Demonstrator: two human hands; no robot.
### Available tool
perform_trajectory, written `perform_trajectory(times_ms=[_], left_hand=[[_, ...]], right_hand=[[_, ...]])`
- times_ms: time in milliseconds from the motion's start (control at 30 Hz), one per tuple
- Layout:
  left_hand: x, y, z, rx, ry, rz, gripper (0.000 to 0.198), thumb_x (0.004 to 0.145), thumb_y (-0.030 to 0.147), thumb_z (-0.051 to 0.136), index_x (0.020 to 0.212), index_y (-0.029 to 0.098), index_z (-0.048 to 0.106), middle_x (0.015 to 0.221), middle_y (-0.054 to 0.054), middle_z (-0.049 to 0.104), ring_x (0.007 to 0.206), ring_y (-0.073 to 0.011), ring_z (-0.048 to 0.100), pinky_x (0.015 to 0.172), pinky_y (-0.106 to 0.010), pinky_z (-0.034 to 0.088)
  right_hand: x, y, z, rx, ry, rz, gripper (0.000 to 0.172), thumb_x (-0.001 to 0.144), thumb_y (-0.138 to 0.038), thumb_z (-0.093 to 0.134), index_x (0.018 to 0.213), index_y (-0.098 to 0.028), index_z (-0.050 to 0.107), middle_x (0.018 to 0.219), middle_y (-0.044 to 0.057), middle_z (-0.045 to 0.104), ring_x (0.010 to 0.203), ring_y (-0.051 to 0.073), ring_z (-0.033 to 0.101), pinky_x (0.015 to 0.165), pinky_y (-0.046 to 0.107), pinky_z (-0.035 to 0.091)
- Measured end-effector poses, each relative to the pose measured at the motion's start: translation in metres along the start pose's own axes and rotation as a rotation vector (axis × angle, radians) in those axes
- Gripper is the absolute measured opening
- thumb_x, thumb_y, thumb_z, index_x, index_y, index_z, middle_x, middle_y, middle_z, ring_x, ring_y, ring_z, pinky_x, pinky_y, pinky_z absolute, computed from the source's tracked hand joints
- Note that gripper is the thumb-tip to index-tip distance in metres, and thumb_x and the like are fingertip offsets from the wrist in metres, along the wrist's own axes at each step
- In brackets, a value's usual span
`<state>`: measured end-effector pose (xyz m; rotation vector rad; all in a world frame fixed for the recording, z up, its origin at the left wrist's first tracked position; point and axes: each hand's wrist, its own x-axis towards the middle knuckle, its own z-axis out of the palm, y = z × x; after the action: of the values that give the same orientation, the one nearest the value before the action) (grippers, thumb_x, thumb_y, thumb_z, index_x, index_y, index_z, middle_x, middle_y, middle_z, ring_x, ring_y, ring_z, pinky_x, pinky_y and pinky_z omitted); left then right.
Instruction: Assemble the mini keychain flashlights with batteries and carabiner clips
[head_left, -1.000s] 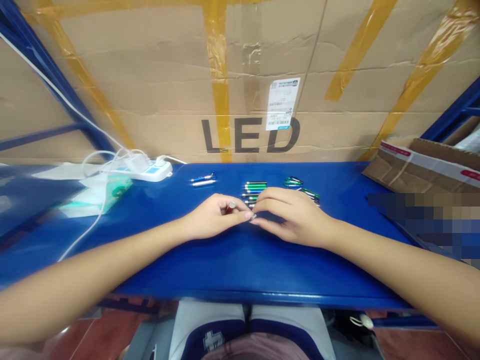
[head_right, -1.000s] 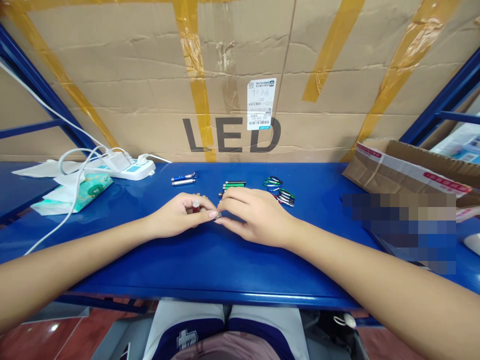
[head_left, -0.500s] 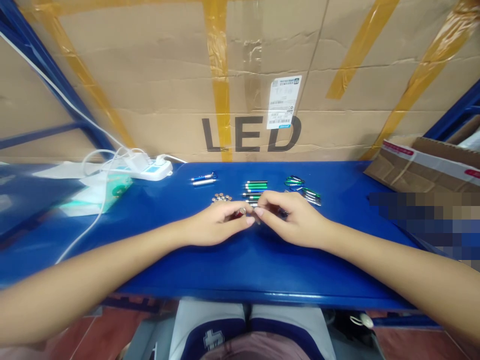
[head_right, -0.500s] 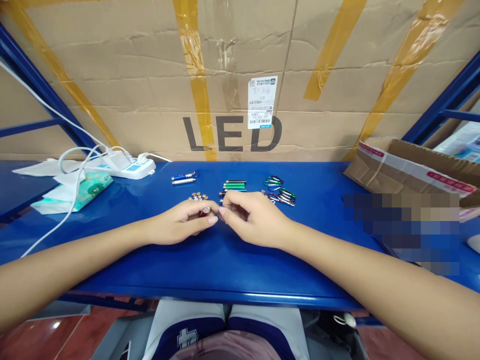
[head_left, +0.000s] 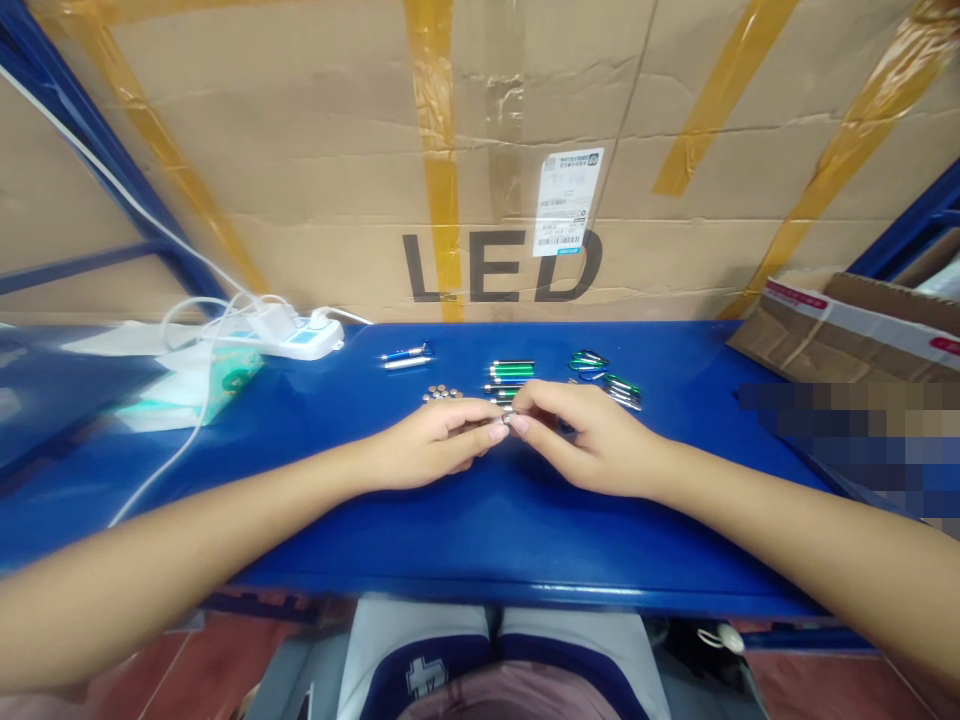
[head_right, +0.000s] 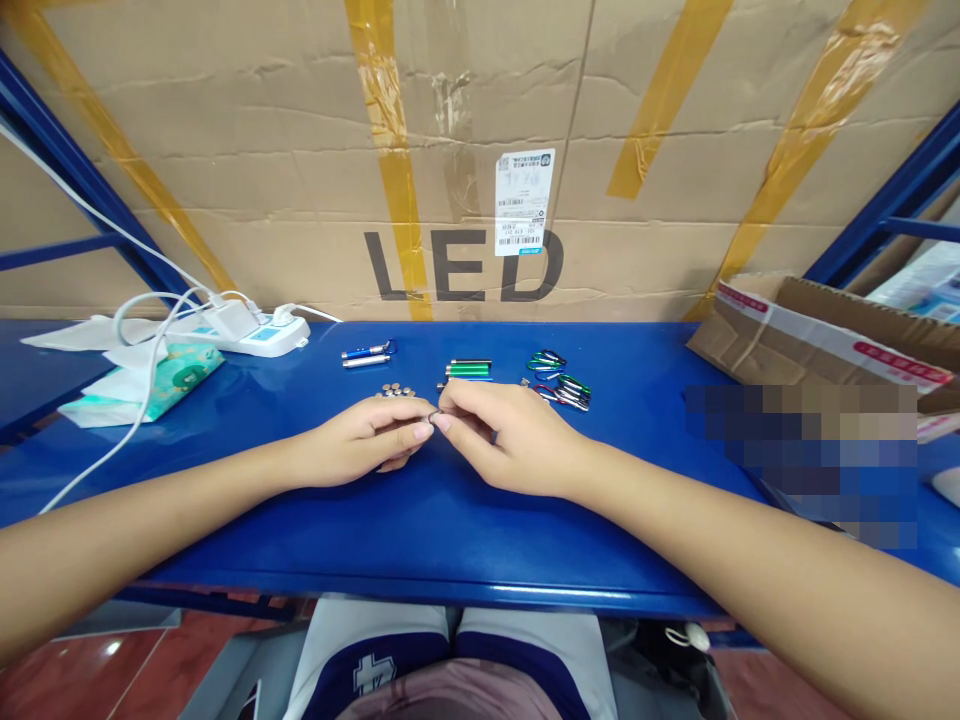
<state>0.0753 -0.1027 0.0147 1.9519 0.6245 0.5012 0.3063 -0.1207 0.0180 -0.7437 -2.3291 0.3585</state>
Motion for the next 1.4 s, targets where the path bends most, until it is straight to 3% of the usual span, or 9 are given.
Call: perform_trajectory(times_ms=[167, 367, 567, 767, 933, 1067, 1167, 1300, 1400], left_hand=[[0.002, 0.001, -0.002, 0.116, 0.041, 0.059, 0.033, 0.102, 0.044, 0.051, 0.097, 0.013, 0.062, 0.07, 0.004, 0.051, 0.056, -0.0072, 0.045, 0.055, -0.02, 0.04], [0.002, 0.005, -0.003, 0.135, -0.056, 0.037, 0.036, 0.103, 0.042, 0.049, 0.085, 0.013, 0.062, 0.073, 0.001, 0.057, 0.057, -0.0075, 0.049, 0.057, -0.021, 0.043], [0.001, 0.009, -0.001, 0.202, -0.043, 0.142, 0.031, 0.103, 0.034, 0.051, 0.084, 0.013, 0.063, 0.075, -0.001, 0.061, 0.068, -0.0101, 0.055, 0.066, -0.021, 0.045], [-0.002, 0.009, 0.004, 0.525, 0.124, 0.324, 0.022, 0.103, 0.027, 0.05, 0.094, 0.015, 0.066, 0.083, -0.005, 0.067, 0.079, -0.0146, 0.06, 0.076, -0.026, 0.048], [-0.004, 0.002, 0.006, 0.82, 0.227, 0.418, 0.024, 0.104, 0.024, 0.043, 0.105, 0.014, 0.066, 0.089, -0.007, 0.067, 0.081, -0.0161, 0.06, 0.077, -0.026, 0.049], [-0.004, 0.001, 0.005, 0.903, 0.221, 0.433, 0.027, 0.105, 0.022, 0.041, 0.108, 0.013, 0.066, 0.093, -0.009, 0.066, 0.084, -0.017, 0.061, 0.078, -0.027, 0.048], [-0.002, 0.003, 0.003, 0.795, 0.216, 0.366, 0.026, 0.105, 0.026, 0.043, 0.104, 0.014, 0.067, 0.091, -0.008, 0.067, 0.084, -0.0167, 0.061, 0.078, -0.027, 0.047], [0.001, 0.006, 0.0, 0.571, 0.142, 0.224, 0.031, 0.105, 0.034, 0.046, 0.092, 0.015, 0.067, 0.082, -0.004, 0.066, 0.079, -0.0152, 0.059, 0.078, -0.028, 0.045], [0.002, 0.008, -0.004, 0.271, 0.015, 0.104, 0.036, 0.103, 0.042, 0.05, 0.089, 0.013, 0.068, 0.074, -0.002, 0.061, 0.069, -0.0121, 0.054, 0.069, -0.025, 0.045]], right_hand=[[0.0, 0.004, -0.006, -0.112, -0.086, -0.056, 0.02, 0.104, -0.027, 0.047, 0.09, -0.019, 0.059, 0.079, 0.002, 0.063, 0.069, 0.014, 0.057, 0.064, 0.025, 0.04], [0.002, 0.005, -0.018, -0.216, -0.19, -0.245, 0.022, 0.104, -0.023, 0.046, 0.09, -0.019, 0.062, 0.081, 0.003, 0.065, 0.071, 0.014, 0.058, 0.066, 0.025, 0.041], [0.001, 0.0, -0.017, -0.151, -0.154, -0.272, 0.023, 0.102, -0.019, 0.046, 0.086, -0.019, 0.061, 0.074, 0.003, 0.064, 0.067, 0.014, 0.056, 0.064, 0.025, 0.04], [0.0, -0.009, -0.004, 0.116, -0.055, -0.012, 0.027, 0.098, -0.026, 0.053, 0.072, -0.019, 0.054, 0.063, -0.001, 0.054, 0.057, 0.011, 0.047, 0.056, 0.024, 0.037], [0.005, -0.01, 0.004, 0.786, -0.127, 0.511, 0.032, 0.089, -0.044, 0.067, 0.074, -0.019, 0.054, 0.046, -0.006, 0.052, 0.035, 0.009, 0.044, 0.04, 0.022, 0.031], [0.008, -0.008, 0.006, 1.071, -0.174, 0.661, 0.04, 0.08, -0.052, 0.075, 0.075, -0.018, 0.056, 0.045, -0.008, 0.051, 0.032, 0.008, 0.04, 0.038, 0.023, 0.035], [0.007, -0.005, 0.008, 0.899, -0.193, 0.594, 0.042, 0.088, -0.057, 0.067, 0.076, -0.019, 0.051, 0.049, -0.008, 0.05, 0.036, 0.008, 0.043, 0.042, 0.023, 0.036], [0.005, 0.0, 0.005, 0.327, -0.124, 0.228, 0.04, 0.102, -0.049, 0.05, 0.074, -0.021, 0.047, 0.06, -0.005, 0.048, 0.054, 0.011, 0.046, 0.055, 0.024, 0.037], [0.003, 0.001, -0.001, 0.116, -0.147, -0.004, 0.037, 0.106, -0.037, 0.043, 0.076, -0.019, 0.053, 0.065, -0.002, 0.054, 0.062, 0.013, 0.05, 0.061, 0.025, 0.039]])
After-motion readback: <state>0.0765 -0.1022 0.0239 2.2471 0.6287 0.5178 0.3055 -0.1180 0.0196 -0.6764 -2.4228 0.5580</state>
